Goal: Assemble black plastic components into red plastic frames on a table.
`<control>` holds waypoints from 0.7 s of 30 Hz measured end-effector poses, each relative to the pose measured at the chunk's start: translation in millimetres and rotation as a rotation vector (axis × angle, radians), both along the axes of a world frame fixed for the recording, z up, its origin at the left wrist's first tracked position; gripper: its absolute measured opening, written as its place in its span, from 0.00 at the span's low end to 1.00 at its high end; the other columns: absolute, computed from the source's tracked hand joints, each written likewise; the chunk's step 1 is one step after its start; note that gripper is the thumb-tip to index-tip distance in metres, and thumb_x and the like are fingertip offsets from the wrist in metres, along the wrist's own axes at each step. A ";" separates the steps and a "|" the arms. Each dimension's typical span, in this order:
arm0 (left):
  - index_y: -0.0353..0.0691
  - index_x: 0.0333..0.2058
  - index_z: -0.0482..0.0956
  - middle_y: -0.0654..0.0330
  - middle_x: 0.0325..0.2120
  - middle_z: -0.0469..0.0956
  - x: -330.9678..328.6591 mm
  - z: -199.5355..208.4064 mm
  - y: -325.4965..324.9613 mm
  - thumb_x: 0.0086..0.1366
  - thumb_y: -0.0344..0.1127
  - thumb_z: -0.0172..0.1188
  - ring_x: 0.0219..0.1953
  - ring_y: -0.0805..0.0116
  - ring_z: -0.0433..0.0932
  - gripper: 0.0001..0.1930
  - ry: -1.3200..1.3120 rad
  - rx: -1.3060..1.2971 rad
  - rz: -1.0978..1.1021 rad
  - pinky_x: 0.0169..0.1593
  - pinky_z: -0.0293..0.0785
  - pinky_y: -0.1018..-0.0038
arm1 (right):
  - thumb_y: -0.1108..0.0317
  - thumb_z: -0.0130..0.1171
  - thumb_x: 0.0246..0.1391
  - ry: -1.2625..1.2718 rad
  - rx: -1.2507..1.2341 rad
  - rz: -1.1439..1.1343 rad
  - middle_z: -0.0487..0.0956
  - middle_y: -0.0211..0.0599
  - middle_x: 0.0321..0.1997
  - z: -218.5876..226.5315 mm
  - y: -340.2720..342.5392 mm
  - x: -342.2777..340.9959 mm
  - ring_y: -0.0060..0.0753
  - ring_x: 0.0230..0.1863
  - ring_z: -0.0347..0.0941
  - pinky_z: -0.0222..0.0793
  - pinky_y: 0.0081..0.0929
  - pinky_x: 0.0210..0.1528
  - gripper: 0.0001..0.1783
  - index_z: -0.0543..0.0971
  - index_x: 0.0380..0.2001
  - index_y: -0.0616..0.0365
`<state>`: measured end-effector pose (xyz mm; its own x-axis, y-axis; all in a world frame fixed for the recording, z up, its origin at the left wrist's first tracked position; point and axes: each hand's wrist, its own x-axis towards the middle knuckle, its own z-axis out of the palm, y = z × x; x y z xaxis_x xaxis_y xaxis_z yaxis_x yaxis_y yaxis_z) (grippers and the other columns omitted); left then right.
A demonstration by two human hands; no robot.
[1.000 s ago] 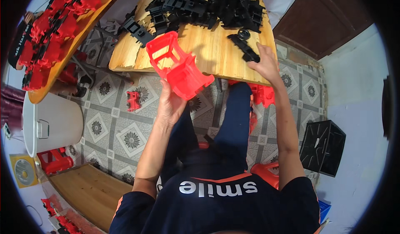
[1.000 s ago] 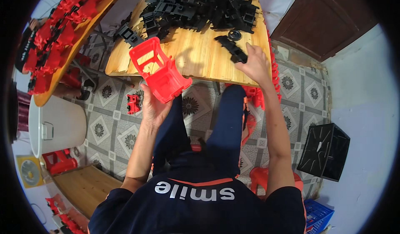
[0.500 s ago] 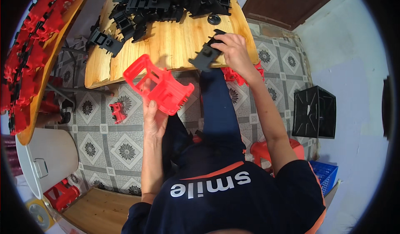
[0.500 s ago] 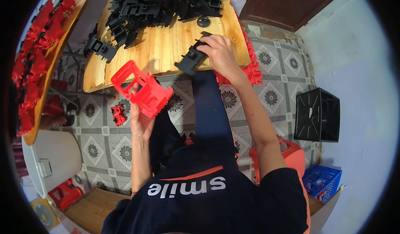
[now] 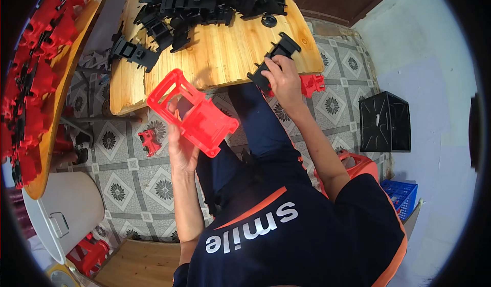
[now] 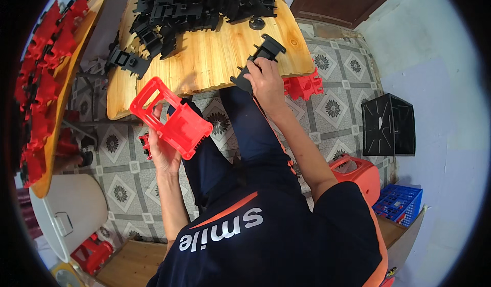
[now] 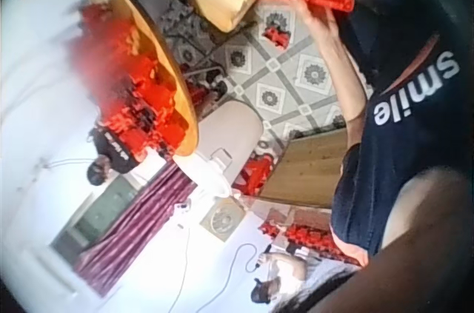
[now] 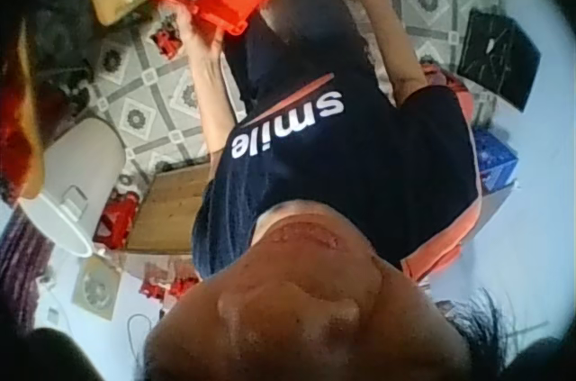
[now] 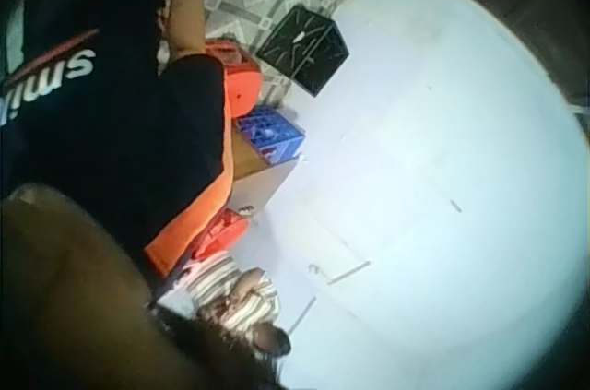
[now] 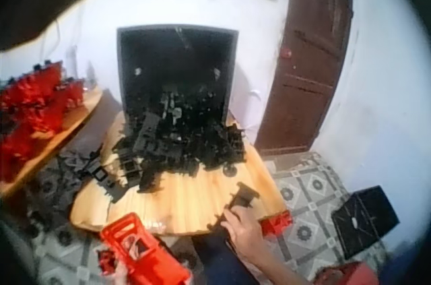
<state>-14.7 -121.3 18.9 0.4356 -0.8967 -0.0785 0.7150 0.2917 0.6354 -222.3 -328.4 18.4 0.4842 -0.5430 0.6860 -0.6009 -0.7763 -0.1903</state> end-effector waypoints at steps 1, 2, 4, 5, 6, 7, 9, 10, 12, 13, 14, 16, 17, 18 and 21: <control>0.47 0.66 0.55 0.52 0.58 0.67 -2.3 4.5 -2.4 0.60 0.55 0.64 0.60 0.54 0.69 0.42 -0.014 0.020 -0.009 0.61 0.69 0.53 | 0.71 0.68 0.42 -0.052 -0.011 0.031 0.73 0.37 0.42 -6.8 -6.0 -2.0 0.42 0.44 0.70 0.70 0.34 0.44 0.20 0.79 0.43 0.60; 0.47 0.66 0.55 0.51 0.57 0.68 -1.1 8.7 -1.6 0.60 0.55 0.64 0.60 0.55 0.69 0.41 -0.038 0.035 0.002 0.61 0.69 0.53 | 0.71 0.68 0.42 -0.059 -0.015 0.056 0.73 0.37 0.42 -8.3 -11.2 2.5 0.42 0.44 0.70 0.70 0.34 0.44 0.20 0.79 0.43 0.60; 0.47 0.66 0.55 0.49 0.57 0.68 1.3 -0.6 -5.2 0.62 0.53 0.62 0.60 0.54 0.69 0.39 -0.039 0.008 0.043 0.60 0.70 0.55 | 0.73 0.68 0.42 -0.078 -0.018 0.176 0.75 0.36 0.41 -10.6 -20.5 6.1 0.42 0.45 0.71 0.70 0.33 0.45 0.20 0.79 0.43 0.59; 0.47 0.66 0.55 0.49 0.57 0.69 2.6 -5.6 -8.5 0.63 0.52 0.61 0.60 0.54 0.69 0.38 -0.032 0.049 0.019 0.60 0.69 0.55 | 0.73 0.68 0.42 -0.082 -0.012 0.209 0.75 0.36 0.41 -5.1 -19.8 8.5 0.42 0.45 0.71 0.70 0.33 0.45 0.20 0.79 0.43 0.59; 0.46 0.65 0.55 0.49 0.56 0.69 2.9 -8.2 -15.1 0.64 0.51 0.61 0.60 0.55 0.69 0.36 -0.023 0.084 -0.006 0.60 0.69 0.55 | 0.73 0.68 0.41 -0.143 0.088 0.287 0.76 0.36 0.41 13.4 -14.8 7.0 0.41 0.45 0.72 0.70 0.32 0.45 0.20 0.80 0.42 0.59; 0.44 0.64 0.57 0.49 0.56 0.70 -0.1 -4.2 -24.2 0.66 0.48 0.59 0.59 0.56 0.70 0.33 -0.017 0.080 -0.016 0.61 0.69 0.56 | 0.74 0.68 0.41 -0.201 0.193 0.369 0.77 0.36 0.40 34.1 -7.7 7.5 0.41 0.45 0.73 0.70 0.32 0.46 0.19 0.80 0.41 0.59; 0.42 0.64 0.57 0.50 0.55 0.72 -1.1 -1.2 -34.8 0.67 0.45 0.58 0.58 0.58 0.71 0.31 -0.057 0.056 -0.028 0.61 0.69 0.58 | 0.75 0.68 0.40 -0.164 0.227 0.507 0.77 0.36 0.40 79.9 22.0 10.9 0.41 0.45 0.73 0.71 0.33 0.46 0.19 0.80 0.41 0.60; 0.42 0.64 0.57 0.49 0.55 0.72 -3.0 4.1 -38.4 0.67 0.45 0.58 0.58 0.58 0.71 0.32 -0.077 0.047 -0.041 0.61 0.69 0.58 | 0.76 0.68 0.39 -0.124 0.243 0.597 0.78 0.37 0.40 94.4 32.0 10.4 0.41 0.44 0.73 0.71 0.33 0.46 0.19 0.80 0.40 0.60; 0.42 0.64 0.57 0.49 0.55 0.71 -11.5 12.9 -44.8 0.67 0.44 0.59 0.58 0.59 0.71 0.32 -0.092 0.070 -0.037 0.61 0.69 0.58 | 0.76 0.68 0.38 -0.092 0.181 0.684 0.77 0.37 0.40 99.9 38.8 14.2 0.42 0.44 0.73 0.71 0.35 0.46 0.20 0.80 0.40 0.61; 0.42 0.64 0.57 0.50 0.55 0.71 -15.6 14.7 -47.1 0.66 0.43 0.60 0.59 0.59 0.71 0.33 -0.104 0.083 -0.053 0.61 0.69 0.59 | 0.77 0.68 0.37 -0.058 0.109 0.751 0.77 0.38 0.40 99.2 40.5 16.6 0.42 0.45 0.73 0.71 0.36 0.46 0.20 0.80 0.39 0.62; 0.42 0.64 0.57 0.50 0.55 0.71 -19.9 14.8 -50.5 0.66 0.43 0.60 0.59 0.59 0.71 0.33 -0.107 0.088 -0.044 0.61 0.69 0.59 | 0.77 0.68 0.37 -0.063 0.112 0.759 0.77 0.38 0.40 96.2 39.9 17.0 0.42 0.45 0.73 0.71 0.36 0.46 0.20 0.80 0.39 0.62; 0.42 0.65 0.56 0.50 0.56 0.71 -26.2 13.3 -57.2 0.65 0.43 0.62 0.59 0.59 0.70 0.34 -0.110 0.091 -0.039 0.62 0.68 0.58 | 0.79 0.68 0.36 -0.020 0.082 0.743 0.76 0.38 0.41 88.3 37.1 17.0 0.44 0.45 0.72 0.71 0.37 0.47 0.21 0.80 0.39 0.63; 0.43 0.65 0.56 0.51 0.56 0.71 -28.8 11.5 -58.5 0.65 0.42 0.63 0.60 0.61 0.69 0.35 -0.087 0.083 -0.058 0.62 0.66 0.60 | 0.78 0.67 0.37 -0.015 0.071 0.736 0.76 0.39 0.42 85.8 36.6 15.0 0.44 0.45 0.72 0.71 0.37 0.47 0.20 0.79 0.40 0.63; 0.43 0.65 0.56 0.51 0.56 0.71 -31.1 9.5 -60.5 0.65 0.42 0.63 0.60 0.61 0.69 0.35 -0.088 0.089 -0.059 0.62 0.66 0.60 | 0.78 0.67 0.37 -0.018 0.076 0.735 0.76 0.39 0.42 84.7 36.2 13.7 0.44 0.45 0.72 0.71 0.37 0.47 0.20 0.79 0.40 0.63; 0.43 0.66 0.55 0.52 0.56 0.70 -36.1 4.6 -64.8 0.65 0.41 0.63 0.59 0.62 0.69 0.35 -0.105 0.087 -0.074 0.63 0.65 0.62 | 0.78 0.66 0.37 0.000 0.049 0.705 0.75 0.39 0.41 80.9 37.3 10.4 0.44 0.44 0.72 0.72 0.37 0.48 0.19 0.79 0.39 0.63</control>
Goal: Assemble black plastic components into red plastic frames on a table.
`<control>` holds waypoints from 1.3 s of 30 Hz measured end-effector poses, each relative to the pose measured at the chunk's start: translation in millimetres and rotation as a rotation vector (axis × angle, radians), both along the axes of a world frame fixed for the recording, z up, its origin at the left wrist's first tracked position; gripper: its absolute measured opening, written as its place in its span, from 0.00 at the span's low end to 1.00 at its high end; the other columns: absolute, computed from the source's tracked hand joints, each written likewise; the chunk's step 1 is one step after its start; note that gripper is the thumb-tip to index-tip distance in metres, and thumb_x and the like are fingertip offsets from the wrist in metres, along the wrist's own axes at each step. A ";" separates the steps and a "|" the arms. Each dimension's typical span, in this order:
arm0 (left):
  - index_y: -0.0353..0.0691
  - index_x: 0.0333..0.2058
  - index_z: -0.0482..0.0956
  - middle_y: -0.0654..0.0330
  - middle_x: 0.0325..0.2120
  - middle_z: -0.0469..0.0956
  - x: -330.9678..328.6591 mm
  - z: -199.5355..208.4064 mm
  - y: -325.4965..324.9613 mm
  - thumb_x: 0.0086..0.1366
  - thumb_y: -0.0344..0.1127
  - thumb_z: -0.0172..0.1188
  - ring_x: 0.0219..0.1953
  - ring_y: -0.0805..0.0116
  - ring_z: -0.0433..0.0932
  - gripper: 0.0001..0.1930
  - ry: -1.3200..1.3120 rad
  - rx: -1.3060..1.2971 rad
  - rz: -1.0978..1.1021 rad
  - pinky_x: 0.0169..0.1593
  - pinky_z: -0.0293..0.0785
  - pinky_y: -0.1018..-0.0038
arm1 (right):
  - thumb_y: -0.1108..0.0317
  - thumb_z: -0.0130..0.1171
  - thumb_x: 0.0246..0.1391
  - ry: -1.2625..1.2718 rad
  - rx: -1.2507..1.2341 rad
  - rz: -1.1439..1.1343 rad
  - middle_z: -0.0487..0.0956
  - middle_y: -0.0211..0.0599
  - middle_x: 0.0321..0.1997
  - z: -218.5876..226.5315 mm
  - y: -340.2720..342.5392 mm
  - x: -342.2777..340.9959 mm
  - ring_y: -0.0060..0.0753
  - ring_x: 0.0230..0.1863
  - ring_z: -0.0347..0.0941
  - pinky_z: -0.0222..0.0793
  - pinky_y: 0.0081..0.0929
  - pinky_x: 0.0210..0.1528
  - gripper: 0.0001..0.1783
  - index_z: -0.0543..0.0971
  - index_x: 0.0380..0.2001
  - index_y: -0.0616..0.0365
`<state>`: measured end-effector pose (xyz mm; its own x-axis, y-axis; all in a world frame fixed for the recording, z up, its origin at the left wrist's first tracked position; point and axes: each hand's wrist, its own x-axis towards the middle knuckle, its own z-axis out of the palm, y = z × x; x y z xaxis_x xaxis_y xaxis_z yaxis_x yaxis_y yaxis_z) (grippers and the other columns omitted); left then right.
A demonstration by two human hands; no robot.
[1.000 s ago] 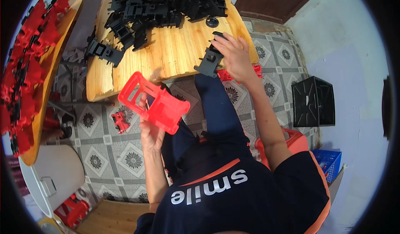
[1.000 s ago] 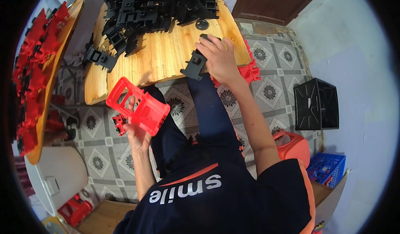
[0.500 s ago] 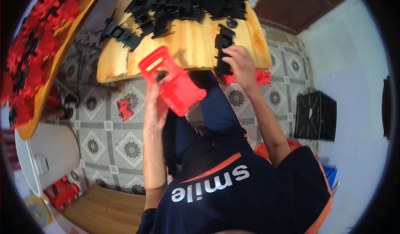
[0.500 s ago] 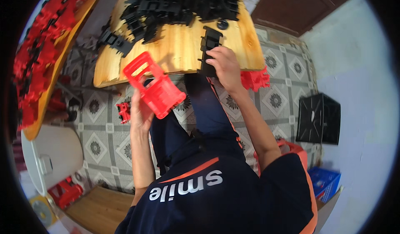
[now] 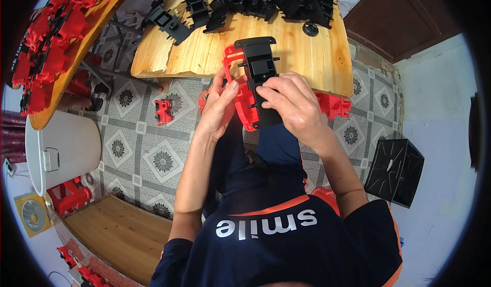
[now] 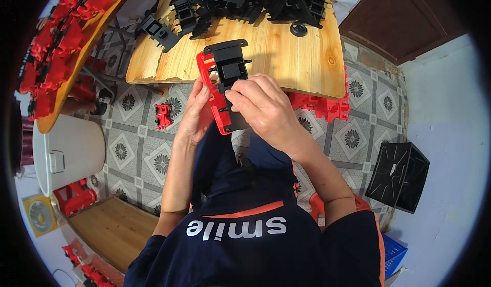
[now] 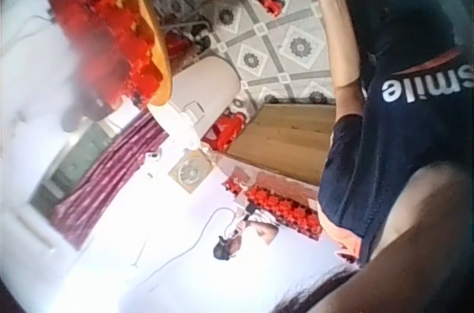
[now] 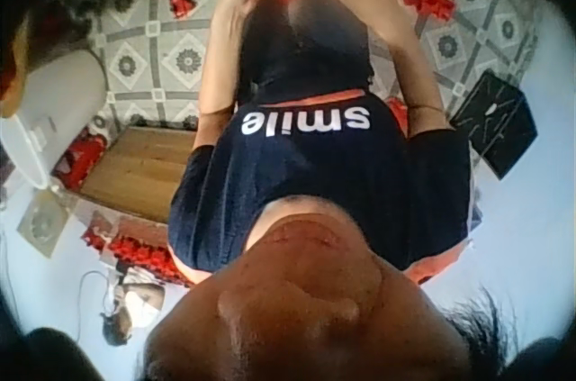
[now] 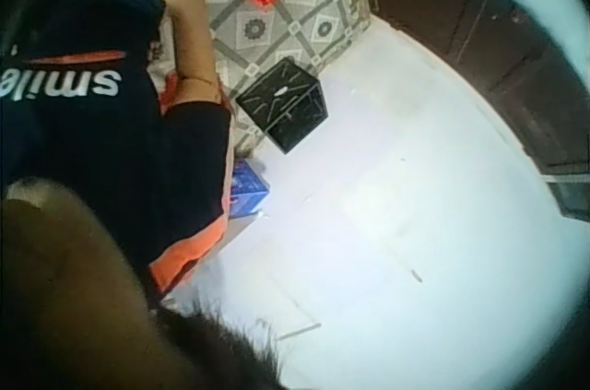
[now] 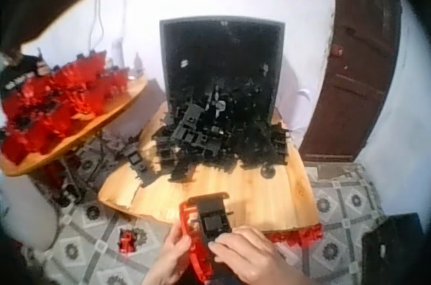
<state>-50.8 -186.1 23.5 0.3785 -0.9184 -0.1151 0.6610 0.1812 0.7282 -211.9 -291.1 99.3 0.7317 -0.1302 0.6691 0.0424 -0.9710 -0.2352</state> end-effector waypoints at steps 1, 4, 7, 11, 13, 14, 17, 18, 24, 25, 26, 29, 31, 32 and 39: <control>0.43 0.66 0.54 0.53 0.56 0.70 -1.0 -1.1 0.0 0.65 0.41 0.63 0.59 0.62 0.69 0.36 -0.010 0.004 -0.009 0.63 0.65 0.63 | 0.77 0.65 0.38 0.012 0.000 0.002 0.75 0.39 0.41 -3.5 1.0 -0.9 0.44 0.43 0.73 0.72 0.38 0.48 0.18 0.79 0.38 0.63; 0.44 0.66 0.53 0.54 0.57 0.69 -4.6 2.5 -2.7 0.65 0.40 0.63 0.60 0.63 0.68 0.36 -0.003 -0.001 -0.024 0.64 0.64 0.64 | 0.77 0.63 0.39 0.013 -0.026 0.004 0.75 0.40 0.40 -7.2 0.9 -1.8 0.43 0.42 0.73 0.72 0.38 0.48 0.16 0.79 0.37 0.64; 0.44 0.66 0.54 0.55 0.57 0.68 -10.4 5.1 -3.7 0.65 0.43 0.62 0.59 0.63 0.69 0.36 -0.003 -0.001 -0.026 0.62 0.66 0.63 | 0.76 0.62 0.40 0.014 -0.063 0.006 0.74 0.40 0.39 -10.3 4.6 -2.6 0.42 0.41 0.73 0.72 0.38 0.48 0.15 0.78 0.36 0.64; 0.44 0.68 0.49 0.52 0.59 0.66 -8.2 8.1 -2.8 0.63 0.39 0.64 0.62 0.60 0.66 0.41 0.099 -0.069 -0.058 0.65 0.62 0.62 | 0.76 0.63 0.41 0.027 -0.071 -0.005 0.75 0.40 0.40 -17.4 4.2 3.1 0.42 0.43 0.73 0.72 0.37 0.50 0.15 0.78 0.37 0.64; 0.44 0.68 0.48 0.52 0.60 0.65 -7.8 1.4 -6.7 0.63 0.39 0.64 0.62 0.60 0.66 0.42 0.012 -0.038 -0.024 0.65 0.63 0.61 | 0.74 0.64 0.43 0.053 0.012 0.055 0.75 0.40 0.41 -16.5 -1.5 6.3 0.42 0.44 0.73 0.71 0.36 0.52 0.16 0.78 0.39 0.65; 0.44 0.69 0.46 0.52 0.60 0.65 -8.6 -0.5 -10.7 0.63 0.39 0.64 0.63 0.59 0.66 0.43 -0.074 -0.010 0.003 0.64 0.63 0.61 | 0.72 0.65 0.46 0.080 0.091 0.108 0.76 0.40 0.43 -16.7 -5.7 8.0 0.43 0.46 0.73 0.70 0.36 0.53 0.17 0.78 0.40 0.65; 0.43 0.69 0.46 0.51 0.61 0.64 -9.9 12.8 -12.7 0.62 0.38 0.63 0.62 0.59 0.66 0.43 -0.082 -0.052 0.000 0.64 0.64 0.61 | 0.62 0.65 0.52 -0.176 0.276 -0.226 0.76 0.43 0.46 -10.7 -17.8 21.1 0.44 0.49 0.73 0.68 0.33 0.56 0.24 0.76 0.48 0.67; 0.43 0.70 0.40 0.50 0.63 0.60 -7.5 15.2 -10.8 0.62 0.37 0.63 0.62 0.59 0.66 0.46 -0.102 -0.058 -0.038 0.64 0.65 0.62 | 0.55 0.62 0.59 -0.221 0.498 -0.279 0.77 0.41 0.49 -21.3 -26.4 29.3 0.37 0.52 0.72 0.66 0.30 0.57 0.29 0.73 0.55 0.65; 0.35 0.69 0.24 0.46 0.70 0.43 -16.8 17.0 -7.7 0.69 0.43 0.55 0.72 0.61 0.43 0.49 -0.590 -0.010 0.069 0.69 0.47 0.70 | 0.62 0.54 0.65 -0.248 1.561 0.075 0.78 0.32 0.49 -49.1 -25.0 56.3 0.21 0.49 0.72 0.68 0.22 0.53 0.18 0.75 0.52 0.62; 0.33 0.69 0.27 0.43 0.69 0.44 -17.3 19.6 -8.6 0.69 0.44 0.55 0.72 0.58 0.43 0.47 -0.762 0.062 0.069 0.70 0.44 0.68 | 0.63 0.53 0.65 -0.242 1.461 0.065 0.78 0.34 0.49 -43.7 -27.1 49.5 0.22 0.49 0.73 0.68 0.22 0.53 0.18 0.76 0.52 0.63; 0.33 0.69 0.29 0.41 0.68 0.45 -20.0 18.4 -7.6 0.69 0.45 0.54 0.72 0.55 0.44 0.47 -0.744 0.013 0.115 0.70 0.43 0.67 | 0.62 0.52 0.65 -0.230 1.400 0.052 0.78 0.35 0.49 -32.0 -22.2 47.0 0.23 0.50 0.73 0.67 0.23 0.55 0.18 0.75 0.52 0.64; 0.33 0.70 0.31 0.37 0.66 0.48 -25.0 21.6 1.4 0.69 0.47 0.53 0.70 0.48 0.47 0.46 -0.790 -0.007 0.208 0.70 0.43 0.64 | 0.61 0.50 0.67 -0.186 1.199 0.041 0.77 0.38 0.51 -22.1 -16.1 46.0 0.26 0.53 0.72 0.64 0.25 0.58 0.20 0.75 0.53 0.66; 0.30 0.69 0.30 0.45 0.71 0.38 -23.8 30.9 12.9 0.70 0.44 0.52 0.73 0.58 0.37 0.45 -0.824 0.021 0.209 0.71 0.37 0.67 | 0.60 0.50 0.67 -0.182 1.318 0.170 0.75 0.41 0.55 -15.3 -10.4 50.2 0.29 0.56 0.70 0.63 0.25 0.60 0.21 0.73 0.54 0.66; 0.30 0.69 0.32 0.45 0.71 0.39 -25.0 35.1 13.7 0.70 0.43 0.52 0.73 0.58 0.38 0.44 -0.872 0.039 0.253 0.71 0.37 0.67 | 0.60 0.50 0.67 -0.184 1.284 0.178 0.75 0.41 0.55 -11.4 -10.2 51.3 0.29 0.56 0.70 0.63 0.25 0.60 0.22 0.73 0.54 0.67; 0.32 0.70 0.37 0.48 0.69 0.47 -20.5 31.2 9.1 0.71 0.40 0.50 0.71 0.61 0.48 0.39 -0.846 -0.039 0.454 0.70 0.45 0.69 | 0.52 0.52 0.66 -0.083 1.094 0.232 0.72 0.42 0.61 8.9 -3.3 68.2 0.29 0.56 0.71 0.63 0.26 0.60 0.31 0.65 0.62 0.65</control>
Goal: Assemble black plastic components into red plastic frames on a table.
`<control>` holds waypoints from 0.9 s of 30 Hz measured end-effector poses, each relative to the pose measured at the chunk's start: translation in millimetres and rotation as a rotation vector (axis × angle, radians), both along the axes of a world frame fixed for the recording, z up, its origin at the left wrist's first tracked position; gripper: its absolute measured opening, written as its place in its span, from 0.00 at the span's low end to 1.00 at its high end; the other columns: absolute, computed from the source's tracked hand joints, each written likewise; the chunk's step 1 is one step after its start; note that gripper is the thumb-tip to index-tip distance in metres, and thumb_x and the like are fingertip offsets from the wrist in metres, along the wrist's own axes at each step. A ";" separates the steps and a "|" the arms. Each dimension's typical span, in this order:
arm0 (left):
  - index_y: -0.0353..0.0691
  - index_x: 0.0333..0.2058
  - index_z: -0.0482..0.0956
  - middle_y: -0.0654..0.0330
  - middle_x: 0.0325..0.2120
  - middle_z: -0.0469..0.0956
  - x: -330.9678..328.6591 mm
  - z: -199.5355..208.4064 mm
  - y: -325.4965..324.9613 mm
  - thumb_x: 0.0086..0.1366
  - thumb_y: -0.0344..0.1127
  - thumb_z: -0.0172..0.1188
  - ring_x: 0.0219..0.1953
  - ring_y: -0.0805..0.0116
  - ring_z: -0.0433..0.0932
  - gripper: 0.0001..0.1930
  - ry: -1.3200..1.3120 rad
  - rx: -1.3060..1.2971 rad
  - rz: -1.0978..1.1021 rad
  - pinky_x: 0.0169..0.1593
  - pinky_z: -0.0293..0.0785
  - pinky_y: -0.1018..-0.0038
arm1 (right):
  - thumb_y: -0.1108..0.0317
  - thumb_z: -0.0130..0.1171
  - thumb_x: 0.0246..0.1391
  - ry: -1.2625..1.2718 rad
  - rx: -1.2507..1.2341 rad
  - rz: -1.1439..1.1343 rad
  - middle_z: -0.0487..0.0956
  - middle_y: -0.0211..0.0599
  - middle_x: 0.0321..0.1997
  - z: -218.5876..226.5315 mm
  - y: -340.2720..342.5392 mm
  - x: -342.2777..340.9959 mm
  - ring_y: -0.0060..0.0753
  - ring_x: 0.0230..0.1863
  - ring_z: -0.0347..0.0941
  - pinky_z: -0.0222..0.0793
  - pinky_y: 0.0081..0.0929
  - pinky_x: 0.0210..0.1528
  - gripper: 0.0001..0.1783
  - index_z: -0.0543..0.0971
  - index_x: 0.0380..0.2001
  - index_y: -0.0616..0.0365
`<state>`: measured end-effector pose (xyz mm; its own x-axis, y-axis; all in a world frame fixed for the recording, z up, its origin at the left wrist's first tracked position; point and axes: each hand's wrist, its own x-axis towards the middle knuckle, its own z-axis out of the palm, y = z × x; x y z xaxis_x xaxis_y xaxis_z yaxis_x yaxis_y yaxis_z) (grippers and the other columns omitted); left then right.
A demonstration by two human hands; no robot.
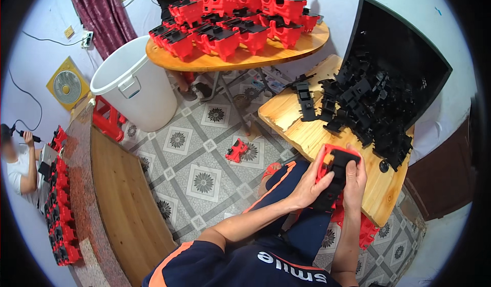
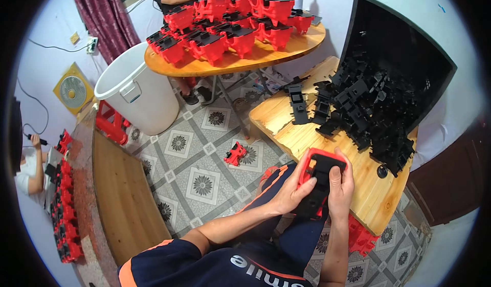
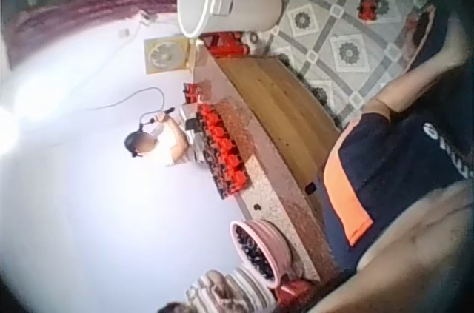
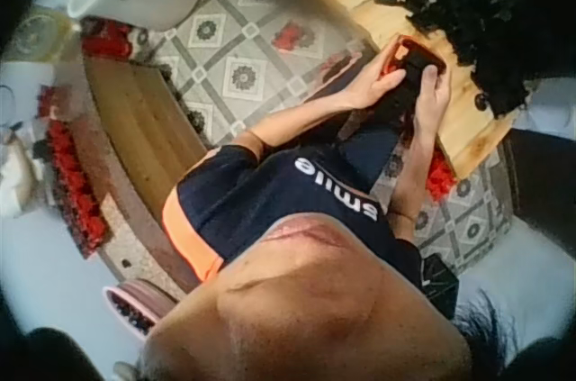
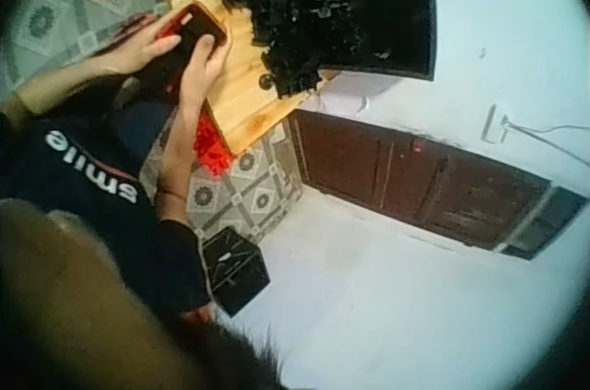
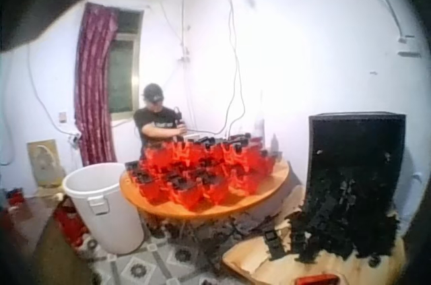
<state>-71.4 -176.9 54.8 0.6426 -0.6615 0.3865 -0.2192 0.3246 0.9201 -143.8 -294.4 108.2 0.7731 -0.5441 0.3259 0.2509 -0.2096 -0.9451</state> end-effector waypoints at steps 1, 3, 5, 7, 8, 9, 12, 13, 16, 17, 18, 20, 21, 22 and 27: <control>0.34 0.70 0.38 0.49 0.68 0.49 4.1 2.8 -0.6 0.71 0.40 0.49 0.70 0.62 0.51 0.38 0.148 -0.101 0.040 0.69 0.48 0.69 | 0.46 0.55 0.62 0.095 0.005 0.063 0.67 0.46 0.64 -5.1 -7.8 -4.3 0.33 0.60 0.67 0.60 0.28 0.64 0.41 0.56 0.68 0.62; 0.39 0.71 0.40 0.54 0.65 0.55 16.5 30.4 12.3 0.73 0.42 0.46 0.64 0.66 0.60 0.35 0.410 -0.273 0.090 0.66 0.57 0.71 | 0.45 0.60 0.57 -0.094 0.173 0.255 0.59 0.46 0.69 -8.6 6.7 0.4 0.36 0.69 0.55 0.49 0.33 0.70 0.49 0.50 0.71 0.57; 0.44 0.71 0.35 0.54 0.64 0.55 30.6 42.1 26.8 0.73 0.44 0.47 0.63 0.66 0.60 0.38 0.421 -0.339 0.158 0.63 0.61 0.70 | 0.47 0.66 0.54 -0.040 0.192 0.365 0.57 0.46 0.69 -19.1 15.7 -1.3 0.36 0.69 0.55 0.50 0.34 0.70 0.54 0.48 0.72 0.58; 0.41 0.70 0.31 0.50 0.64 0.56 37.3 35.8 24.7 0.72 0.44 0.51 0.65 0.62 0.58 0.42 0.310 -0.323 0.235 0.65 0.57 0.66 | 0.57 0.71 0.50 0.030 0.189 0.342 0.62 0.43 0.66 -39.8 23.9 7.0 0.37 0.67 0.59 0.53 0.35 0.68 0.53 0.51 0.71 0.58; 0.40 0.70 0.28 0.48 0.65 0.52 31.0 56.9 37.1 0.66 0.43 0.59 0.66 0.60 0.55 0.50 0.418 -0.307 0.105 0.67 0.53 0.64 | 0.64 0.73 0.47 0.011 0.324 0.322 0.66 0.40 0.63 -35.2 29.2 16.6 0.35 0.63 0.64 0.59 0.34 0.66 0.51 0.55 0.69 0.60; 0.40 0.70 0.28 0.48 0.66 0.51 37.0 51.5 48.7 0.62 0.42 0.62 0.66 0.59 0.55 0.53 0.247 -0.249 0.092 0.67 0.54 0.64 | 0.65 0.71 0.49 0.004 0.327 0.317 0.67 0.40 0.63 -32.2 34.8 25.2 0.35 0.63 0.65 0.60 0.34 0.65 0.49 0.55 0.69 0.59; 0.40 0.70 0.28 0.48 0.66 0.53 44.4 36.4 82.5 0.52 0.39 0.67 0.65 0.60 0.58 0.60 -0.067 -0.121 0.279 0.66 0.57 0.64 | 0.68 0.66 0.51 0.018 0.245 0.380 0.68 0.39 0.62 -19.3 59.0 48.1 0.34 0.60 0.67 0.64 0.33 0.62 0.44 0.56 0.68 0.60; 0.40 0.70 0.25 0.48 0.68 0.48 48.5 36.5 103.0 0.53 0.32 0.68 0.70 0.62 0.49 0.60 0.156 -0.146 0.179 0.69 0.50 0.67 | 0.69 0.67 0.50 0.052 0.165 0.425 0.68 0.40 0.61 -21.6 70.1 61.7 0.33 0.59 0.69 0.66 0.31 0.60 0.45 0.56 0.68 0.62; 0.40 0.70 0.26 0.50 0.68 0.49 60.5 45.2 158.3 0.52 0.29 0.66 0.69 0.63 0.51 0.60 0.242 -0.219 0.337 0.69 0.50 0.67 | 0.70 0.67 0.50 0.046 0.019 0.604 0.69 0.41 0.61 -8.0 115.9 106.4 0.33 0.58 0.69 0.66 0.30 0.60 0.44 0.57 0.68 0.63; 0.40 0.71 0.28 0.50 0.66 0.53 66.1 48.8 171.5 0.49 0.23 0.63 0.66 0.63 0.57 0.59 0.182 -0.283 0.450 0.66 0.57 0.69 | 0.71 0.66 0.51 0.008 -0.048 0.698 0.70 0.40 0.60 0.7 133.6 122.3 0.33 0.58 0.69 0.65 0.30 0.61 0.44 0.56 0.68 0.64; 0.39 0.71 0.29 0.51 0.66 0.53 75.6 49.9 188.7 0.49 0.25 0.66 0.66 0.63 0.57 0.60 0.104 -0.243 0.556 0.66 0.56 0.68 | 0.66 0.66 0.51 0.140 -0.064 0.782 0.62 0.44 0.67 5.1 142.5 137.2 0.36 0.64 0.64 0.59 0.33 0.65 0.49 0.51 0.70 0.63; 0.37 0.71 0.34 0.52 0.65 0.55 111.8 41.6 233.1 0.49 0.28 0.70 0.66 0.63 0.58 0.59 0.062 -0.160 0.838 0.67 0.55 0.68 | 0.60 0.67 0.50 -0.044 -0.089 1.061 0.49 0.47 0.75 6.5 175.3 171.0 0.41 0.70 0.56 0.55 0.38 0.68 0.55 0.43 0.72 0.60; 0.37 0.69 0.40 0.54 0.60 0.61 127.9 59.0 270.6 0.51 0.34 0.71 0.61 0.63 0.64 0.55 0.173 -0.327 0.864 0.64 0.62 0.67 | 0.56 0.66 0.50 0.104 -0.052 1.079 0.38 0.44 0.78 15.0 188.8 170.7 0.45 0.74 0.50 0.52 0.42 0.69 0.59 0.38 0.73 0.55; 0.38 0.66 0.45 0.57 0.55 0.65 147.5 80.0 314.2 0.54 0.37 0.70 0.54 0.66 0.69 0.49 0.250 -0.426 0.984 0.57 0.69 0.67 | 0.58 0.65 0.51 0.115 -0.060 0.998 0.41 0.42 0.77 10.8 195.6 174.1 0.47 0.73 0.52 0.53 0.43 0.69 0.56 0.41 0.73 0.54; 0.35 0.60 0.51 0.47 0.55 0.66 246.9 98.1 602.5 0.50 0.34 0.72 0.52 0.59 0.73 0.45 0.164 -0.525 1.863 0.55 0.72 0.62 | 0.75 0.57 0.56 0.360 -0.087 0.899 0.58 0.41 0.72 -54.3 173.9 155.5 0.39 0.67 0.62 0.62 0.34 0.64 0.34 0.62 0.66 0.61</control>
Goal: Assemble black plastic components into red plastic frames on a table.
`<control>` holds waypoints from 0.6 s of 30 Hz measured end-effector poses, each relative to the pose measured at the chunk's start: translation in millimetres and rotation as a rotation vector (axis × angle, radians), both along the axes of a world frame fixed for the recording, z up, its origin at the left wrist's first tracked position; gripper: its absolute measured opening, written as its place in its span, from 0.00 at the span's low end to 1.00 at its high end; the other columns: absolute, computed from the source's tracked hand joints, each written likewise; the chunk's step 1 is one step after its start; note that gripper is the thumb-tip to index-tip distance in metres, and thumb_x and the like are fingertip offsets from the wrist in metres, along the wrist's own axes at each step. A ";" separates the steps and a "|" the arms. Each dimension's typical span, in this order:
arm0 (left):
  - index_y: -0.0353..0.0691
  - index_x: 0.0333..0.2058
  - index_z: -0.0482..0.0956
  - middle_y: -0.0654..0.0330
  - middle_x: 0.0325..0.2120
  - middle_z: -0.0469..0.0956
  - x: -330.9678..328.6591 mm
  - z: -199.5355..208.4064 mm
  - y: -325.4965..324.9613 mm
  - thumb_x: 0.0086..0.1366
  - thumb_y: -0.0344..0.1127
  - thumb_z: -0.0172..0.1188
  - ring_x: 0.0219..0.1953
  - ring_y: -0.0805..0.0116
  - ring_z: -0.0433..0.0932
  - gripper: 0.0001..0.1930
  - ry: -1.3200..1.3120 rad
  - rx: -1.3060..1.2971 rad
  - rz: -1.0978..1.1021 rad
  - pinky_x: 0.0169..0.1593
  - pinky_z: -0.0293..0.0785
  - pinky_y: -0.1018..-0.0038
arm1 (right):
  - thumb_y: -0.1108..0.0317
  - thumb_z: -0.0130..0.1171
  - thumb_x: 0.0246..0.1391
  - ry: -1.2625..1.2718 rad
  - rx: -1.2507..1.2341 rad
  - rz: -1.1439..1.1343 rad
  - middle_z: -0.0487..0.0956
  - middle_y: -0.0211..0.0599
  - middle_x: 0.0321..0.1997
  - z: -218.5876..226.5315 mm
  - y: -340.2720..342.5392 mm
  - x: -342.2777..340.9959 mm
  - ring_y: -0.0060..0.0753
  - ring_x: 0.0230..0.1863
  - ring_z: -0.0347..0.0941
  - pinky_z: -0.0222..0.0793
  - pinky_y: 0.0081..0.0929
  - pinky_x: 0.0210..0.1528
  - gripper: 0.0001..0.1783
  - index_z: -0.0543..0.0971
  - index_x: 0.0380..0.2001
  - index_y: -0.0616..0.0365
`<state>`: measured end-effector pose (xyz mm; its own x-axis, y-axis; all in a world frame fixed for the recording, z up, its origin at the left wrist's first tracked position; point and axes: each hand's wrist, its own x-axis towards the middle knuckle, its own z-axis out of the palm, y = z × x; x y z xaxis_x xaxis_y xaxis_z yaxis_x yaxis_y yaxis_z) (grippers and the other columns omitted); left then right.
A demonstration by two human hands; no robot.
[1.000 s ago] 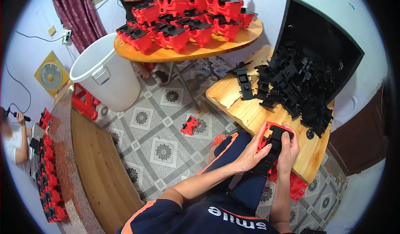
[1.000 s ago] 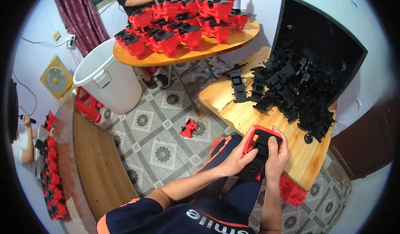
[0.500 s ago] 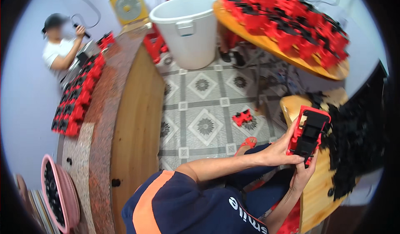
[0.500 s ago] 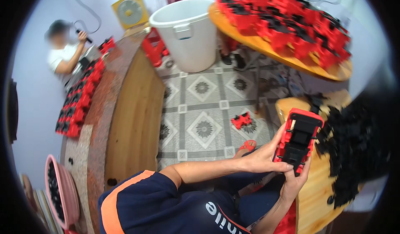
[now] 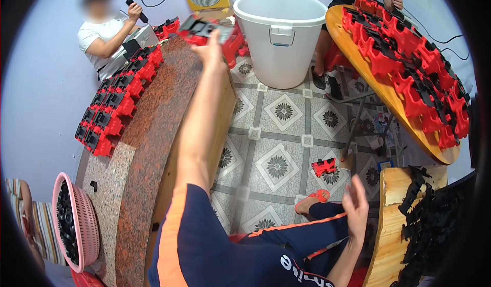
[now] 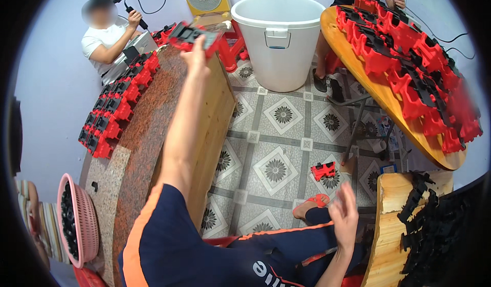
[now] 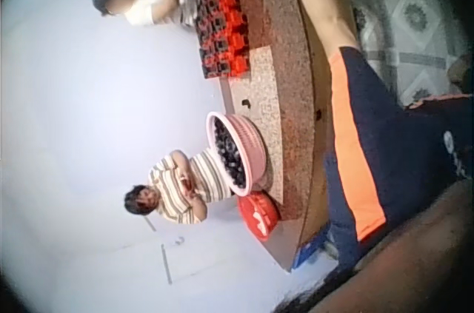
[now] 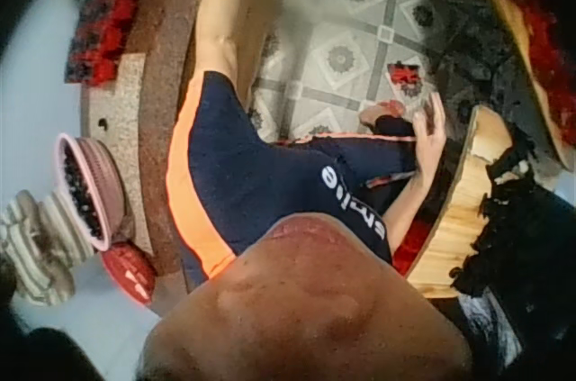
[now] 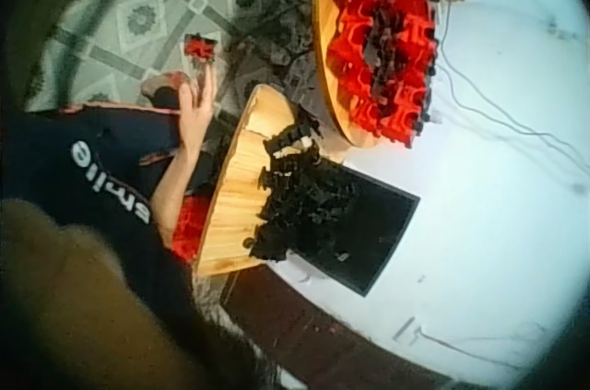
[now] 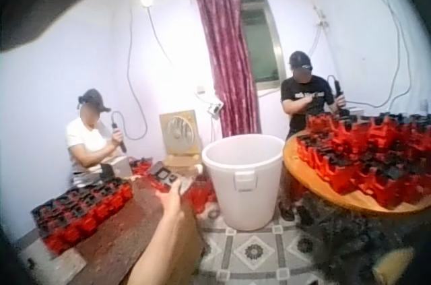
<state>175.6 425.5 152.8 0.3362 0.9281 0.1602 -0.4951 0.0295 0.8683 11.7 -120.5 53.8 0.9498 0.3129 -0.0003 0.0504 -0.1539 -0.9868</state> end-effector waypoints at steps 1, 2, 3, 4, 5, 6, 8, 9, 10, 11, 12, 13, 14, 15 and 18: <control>0.34 0.57 0.58 0.49 0.51 0.71 9.6 -19.3 89.3 0.50 0.30 0.70 0.49 0.61 0.75 0.38 0.065 -0.024 0.157 0.52 0.75 0.65 | 0.75 0.58 0.56 0.040 -0.011 0.024 0.61 0.42 0.70 -16.9 -5.4 -9.2 0.39 0.66 0.64 0.63 0.33 0.63 0.32 0.65 0.65 0.63; 0.33 0.51 0.67 0.52 0.46 0.75 19.6 -36.5 123.8 0.50 0.27 0.68 0.44 0.61 0.78 0.29 -0.107 -0.034 0.066 0.48 0.78 0.67 | 0.76 0.59 0.56 0.102 -0.061 -0.017 0.61 0.43 0.70 -25.5 -12.5 -20.8 0.38 0.64 0.66 0.65 0.29 0.60 0.30 0.67 0.63 0.65; 0.33 0.44 0.73 0.54 0.41 0.78 38.6 -50.2 124.8 0.50 0.24 0.67 0.40 0.60 0.80 0.21 -0.079 -0.139 0.096 0.46 0.79 0.63 | 0.77 0.58 0.56 0.168 -0.082 -0.058 0.64 0.43 0.67 -35.8 -26.4 -33.7 0.36 0.62 0.67 0.66 0.28 0.59 0.28 0.68 0.61 0.66; 0.33 0.43 0.73 0.54 0.41 0.78 34.4 -57.1 170.8 0.51 0.24 0.66 0.39 0.59 0.81 0.19 -0.091 -0.197 -0.051 0.44 0.81 0.59 | 0.78 0.58 0.56 0.204 -0.090 -0.078 0.66 0.42 0.66 -41.4 -31.5 -43.9 0.35 0.61 0.68 0.66 0.27 0.59 0.28 0.69 0.61 0.66; 0.35 0.44 0.74 0.53 0.41 0.78 34.2 -62.2 214.9 0.53 0.26 0.66 0.39 0.58 0.81 0.19 -0.043 -0.186 -0.032 0.44 0.81 0.56 | 0.79 0.57 0.56 0.247 -0.100 -0.098 0.68 0.41 0.64 -46.1 -37.0 -53.6 0.34 0.60 0.69 0.66 0.27 0.59 0.27 0.69 0.60 0.67; 0.37 0.46 0.74 0.53 0.43 0.78 36.7 -63.0 248.5 0.55 0.31 0.66 0.41 0.55 0.81 0.19 -0.096 -0.133 -0.148 0.46 0.81 0.54 | 0.79 0.57 0.56 0.223 -0.131 -0.121 0.69 0.39 0.62 -51.7 -42.4 -58.1 0.32 0.59 0.70 0.66 0.26 0.59 0.27 0.70 0.60 0.67; 0.37 0.48 0.74 0.55 0.44 0.78 71.2 -108.3 229.8 0.59 0.36 0.64 0.44 0.53 0.80 0.19 0.018 -0.169 -0.328 0.46 0.81 0.52 | 0.80 0.56 0.56 0.193 -0.154 -0.181 0.74 0.38 0.57 -54.0 -43.3 -66.8 0.30 0.56 0.72 0.66 0.24 0.59 0.26 0.70 0.59 0.65; 0.36 0.48 0.73 0.54 0.44 0.77 97.1 -168.9 173.0 0.59 0.36 0.63 0.44 0.53 0.79 0.20 0.118 -0.168 -0.362 0.46 0.80 0.52 | 0.80 0.54 0.57 0.323 -0.192 -0.246 0.74 0.38 0.57 -50.1 -42.8 -71.4 0.31 0.58 0.71 0.65 0.25 0.61 0.26 0.70 0.60 0.64; 0.36 0.49 0.73 0.53 0.45 0.77 106.5 -222.8 116.9 0.59 0.36 0.62 0.45 0.53 0.79 0.20 0.214 -0.155 -0.394 0.47 0.80 0.53 | 0.80 0.53 0.59 0.424 -0.121 -0.309 0.72 0.38 0.59 -42.0 -35.0 -72.8 0.32 0.59 0.70 0.65 0.27 0.61 0.25 0.69 0.60 0.64; 0.35 0.49 0.72 0.52 0.45 0.77 105.4 -263.2 66.0 0.60 0.35 0.62 0.46 0.53 0.78 0.20 0.297 -0.122 -0.424 0.47 0.79 0.53 | 0.79 0.55 0.59 0.372 -0.037 -0.301 0.71 0.38 0.60 -43.2 -29.3 -74.3 0.33 0.60 0.70 0.66 0.26 0.60 0.25 0.70 0.60 0.63; 0.34 0.50 0.72 0.52 0.46 0.76 105.9 -289.5 17.9 0.60 0.35 0.61 0.46 0.53 0.78 0.20 0.352 -0.078 -0.448 0.48 0.79 0.54 | 0.77 0.56 0.59 0.427 -0.091 -0.319 0.71 0.39 0.60 -39.4 -27.2 -73.0 0.34 0.61 0.69 0.67 0.26 0.59 0.25 0.70 0.60 0.63; 0.33 0.50 0.71 0.51 0.46 0.76 110.8 -302.1 -23.9 0.60 0.35 0.60 0.47 0.52 0.78 0.21 0.385 -0.015 -0.468 0.48 0.78 0.54 | 0.75 0.57 0.59 0.424 -0.084 -0.312 0.71 0.39 0.60 -45.3 -29.8 -73.3 0.34 0.61 0.69 0.67 0.27 0.59 0.25 0.70 0.60 0.63; 0.33 0.51 0.71 0.50 0.46 0.75 113.9 -306.8 -53.7 0.61 0.35 0.59 0.47 0.52 0.77 0.21 0.408 0.063 -0.475 0.49 0.78 0.55 | 0.73 0.57 0.59 0.489 -0.042 -0.335 0.70 0.39 0.60 -46.5 -29.3 -75.1 0.34 0.60 0.70 0.68 0.26 0.57 0.25 0.70 0.60 0.63; 0.32 0.51 0.70 0.50 0.47 0.75 118.7 -304.8 -86.2 0.61 0.35 0.59 0.48 0.52 0.77 0.21 0.415 0.140 -0.483 0.49 0.78 0.55 | 0.72 0.58 0.59 0.380 -0.043 -0.320 0.70 0.38 0.61 -60.1 -37.8 -82.0 0.33 0.59 0.70 0.69 0.24 0.55 0.24 0.71 0.59 0.63; 0.30 0.53 0.69 0.47 0.48 0.74 117.1 -257.5 -167.5 0.62 0.34 0.57 0.50 0.51 0.76 0.22 0.393 0.383 -0.461 0.51 0.76 0.56 | 0.72 0.58 0.59 0.422 0.028 -0.351 0.71 0.37 0.61 -61.9 -49.3 -89.7 0.28 0.59 0.70 0.69 0.23 0.54 0.22 0.73 0.57 0.64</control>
